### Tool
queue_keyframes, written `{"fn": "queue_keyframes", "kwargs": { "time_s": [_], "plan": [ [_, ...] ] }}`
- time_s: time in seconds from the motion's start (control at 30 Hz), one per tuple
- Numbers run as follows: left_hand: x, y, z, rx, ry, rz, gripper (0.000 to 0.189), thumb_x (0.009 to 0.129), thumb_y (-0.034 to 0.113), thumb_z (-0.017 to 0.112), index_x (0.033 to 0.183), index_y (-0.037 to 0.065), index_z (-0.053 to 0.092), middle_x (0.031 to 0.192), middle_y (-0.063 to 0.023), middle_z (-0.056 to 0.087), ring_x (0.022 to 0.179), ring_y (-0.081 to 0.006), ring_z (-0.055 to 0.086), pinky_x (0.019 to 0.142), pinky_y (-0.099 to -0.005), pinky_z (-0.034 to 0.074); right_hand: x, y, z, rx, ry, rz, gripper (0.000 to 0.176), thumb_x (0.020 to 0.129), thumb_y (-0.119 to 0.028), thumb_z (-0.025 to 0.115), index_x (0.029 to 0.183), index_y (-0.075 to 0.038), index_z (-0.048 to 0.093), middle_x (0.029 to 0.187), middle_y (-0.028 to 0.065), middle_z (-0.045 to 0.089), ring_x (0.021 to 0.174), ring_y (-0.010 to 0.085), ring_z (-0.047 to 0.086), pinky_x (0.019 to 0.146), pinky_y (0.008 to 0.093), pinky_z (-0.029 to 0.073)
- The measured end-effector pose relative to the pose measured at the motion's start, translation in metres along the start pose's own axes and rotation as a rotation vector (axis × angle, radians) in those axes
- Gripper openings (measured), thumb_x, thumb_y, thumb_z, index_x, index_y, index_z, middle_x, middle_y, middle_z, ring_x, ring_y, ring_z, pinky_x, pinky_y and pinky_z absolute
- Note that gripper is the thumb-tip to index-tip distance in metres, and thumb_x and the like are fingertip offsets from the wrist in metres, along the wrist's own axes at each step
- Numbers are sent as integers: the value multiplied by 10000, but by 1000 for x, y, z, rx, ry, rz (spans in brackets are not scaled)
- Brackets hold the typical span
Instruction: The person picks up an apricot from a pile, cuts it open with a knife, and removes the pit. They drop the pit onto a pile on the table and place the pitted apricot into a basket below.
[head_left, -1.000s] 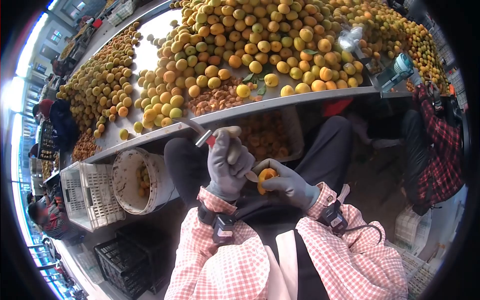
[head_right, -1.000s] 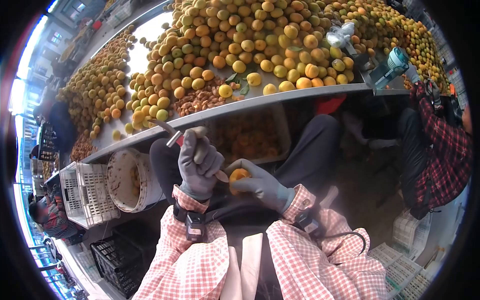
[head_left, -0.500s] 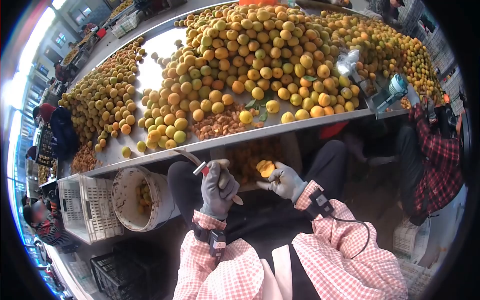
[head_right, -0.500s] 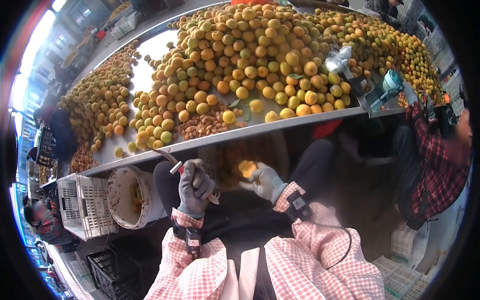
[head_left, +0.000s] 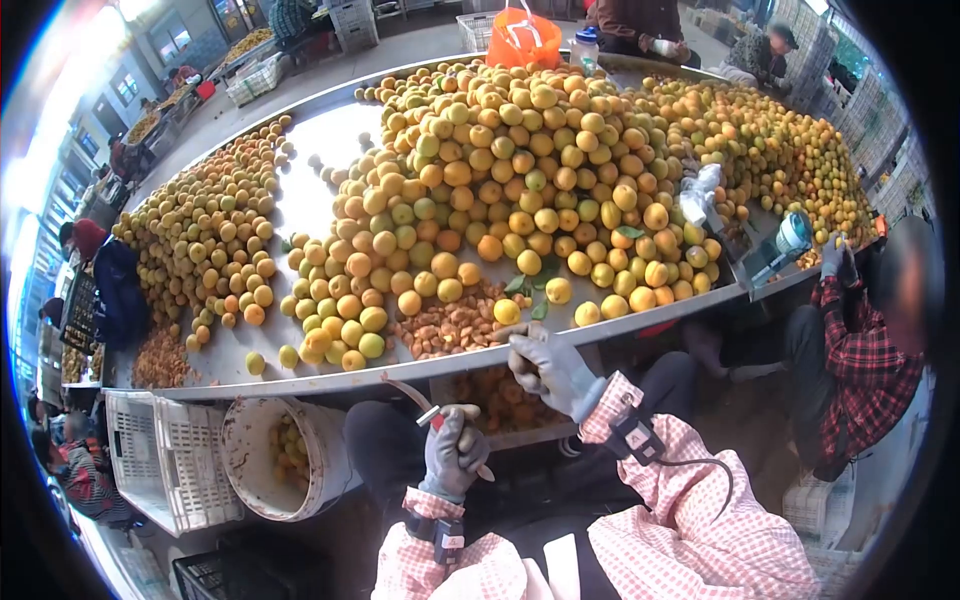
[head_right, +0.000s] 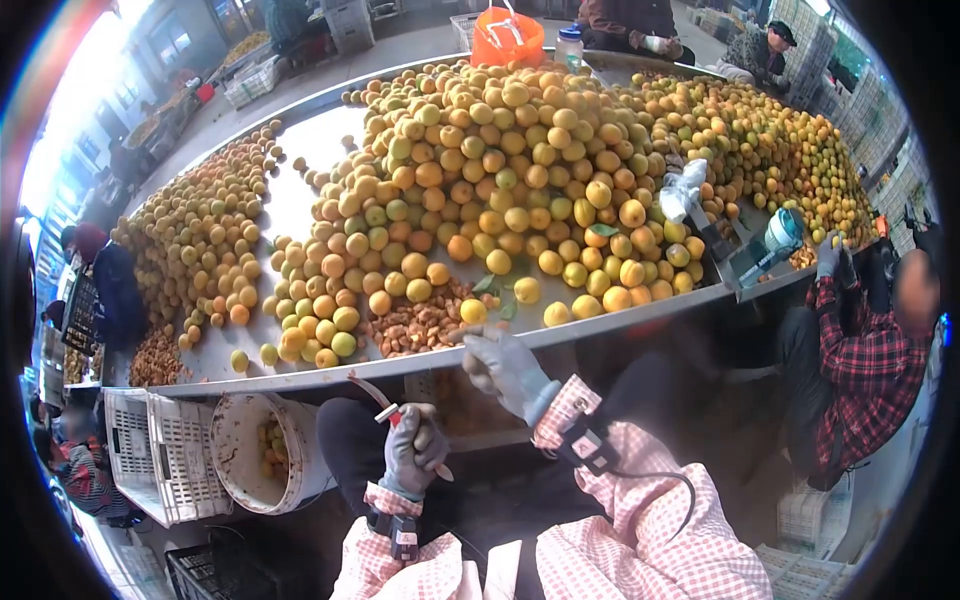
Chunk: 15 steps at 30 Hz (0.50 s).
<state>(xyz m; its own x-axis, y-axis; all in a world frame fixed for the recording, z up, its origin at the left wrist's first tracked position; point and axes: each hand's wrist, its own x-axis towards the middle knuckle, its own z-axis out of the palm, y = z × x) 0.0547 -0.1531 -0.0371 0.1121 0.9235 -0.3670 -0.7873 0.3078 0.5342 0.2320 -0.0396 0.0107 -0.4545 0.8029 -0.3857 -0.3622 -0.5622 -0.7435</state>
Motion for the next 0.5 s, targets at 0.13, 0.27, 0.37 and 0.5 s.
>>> {"fn": "queue_keyframes", "kwargs": {
  "time_s": [0.13,0.27,0.37,0.5],
  "plan": [
    [2,4,1,32,37,-62,232,976,284,532,992,61,595,541,43,375,380,-49,283,341,-212,246,80,13,-26,-580,11,-476,321,970,-187,539,1250,-29,545,1098,63,625,997,140,582,859,279,474],
    [3,4,0,80,85,-124,232,975,241,537,994,17,592,563,7,410,395,-68,318,367,-218,292,112,-21,-22,-810,123,-480,299,912,-77,555,1206,-44,598,1106,59,633,993,139,592,847,285,483],
    [5,7,2,186,84,-177,227,969,224,547,1028,12,604,572,9,440,408,-76,380,372,-216,325,141,-31,-11,-1363,136,-617,448,821,-157,628,1261,-106,557,1236,115,570,1018,267,600,901,355,477],
    [12,11,4,349,112,-234,209,961,228,559,1042,44,616,585,24,454,429,-62,411,386,-208,359,171,-32,2,-1823,137,-305,600,791,-254,690,1332,-110,473,1247,150,555,1088,319,564,960,381,445]
  ]
}}
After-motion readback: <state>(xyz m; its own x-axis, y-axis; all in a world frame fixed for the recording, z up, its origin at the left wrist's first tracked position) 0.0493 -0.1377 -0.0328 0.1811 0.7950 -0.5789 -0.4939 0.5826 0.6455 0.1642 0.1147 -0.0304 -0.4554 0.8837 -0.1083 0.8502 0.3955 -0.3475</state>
